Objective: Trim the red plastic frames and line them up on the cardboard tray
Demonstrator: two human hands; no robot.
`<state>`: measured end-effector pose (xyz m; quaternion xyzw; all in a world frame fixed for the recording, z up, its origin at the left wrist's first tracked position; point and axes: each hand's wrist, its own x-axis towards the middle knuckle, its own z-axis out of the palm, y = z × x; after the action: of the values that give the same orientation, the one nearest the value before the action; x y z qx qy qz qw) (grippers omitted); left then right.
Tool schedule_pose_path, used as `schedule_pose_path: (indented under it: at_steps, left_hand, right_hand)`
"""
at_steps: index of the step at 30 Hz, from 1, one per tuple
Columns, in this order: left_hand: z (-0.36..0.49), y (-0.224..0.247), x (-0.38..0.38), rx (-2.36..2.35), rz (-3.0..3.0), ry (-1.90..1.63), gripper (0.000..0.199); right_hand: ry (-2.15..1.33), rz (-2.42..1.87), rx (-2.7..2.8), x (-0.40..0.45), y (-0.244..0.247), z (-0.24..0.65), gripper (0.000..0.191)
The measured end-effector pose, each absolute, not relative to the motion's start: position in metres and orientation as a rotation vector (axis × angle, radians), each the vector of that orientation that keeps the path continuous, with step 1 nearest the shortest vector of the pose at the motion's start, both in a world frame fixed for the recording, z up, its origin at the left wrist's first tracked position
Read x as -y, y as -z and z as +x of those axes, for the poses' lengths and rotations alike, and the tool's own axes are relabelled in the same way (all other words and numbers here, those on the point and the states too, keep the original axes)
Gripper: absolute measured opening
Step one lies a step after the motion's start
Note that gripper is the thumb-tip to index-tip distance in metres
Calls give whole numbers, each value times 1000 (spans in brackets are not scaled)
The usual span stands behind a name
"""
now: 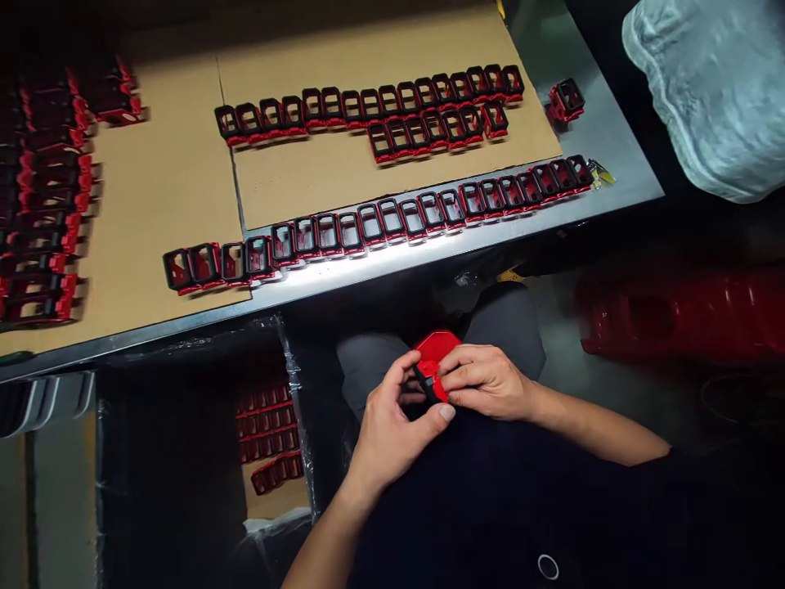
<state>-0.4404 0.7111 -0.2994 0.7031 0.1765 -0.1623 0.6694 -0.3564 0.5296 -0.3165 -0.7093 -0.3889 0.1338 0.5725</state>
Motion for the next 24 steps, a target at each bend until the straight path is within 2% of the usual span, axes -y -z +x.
schedule_pose_path:
  at_steps: [3, 8, 10, 15, 19, 24]
  left_hand:
    - [-444, 305, -708, -374, 1688, 260, 72]
    - [-449, 311, -705, -232, 1834, 12, 72]
    - [-449, 313, -705, -174, 1869, -65, 71]
    - [-449, 317, -705, -101, 1911, -156, 76]
    - [-449, 321, -707, -26, 1980, -232, 82]
    - [-446, 324, -708, 115, 2070, -283, 88]
  right_hand:
    - [-259, -1712, 932, -530, 317, -357, 10]
    - [-241, -1702, 837, -531, 317, -357, 31]
    - [-276, -1680, 752, -530, 315, -357, 29]
    - [-610, -1506, 388, -528, 307, -355, 15]
    - [-947, -1295, 166, -527, 300, -352, 30]
    - [-1054, -1151, 127, -531, 299, -350, 41]
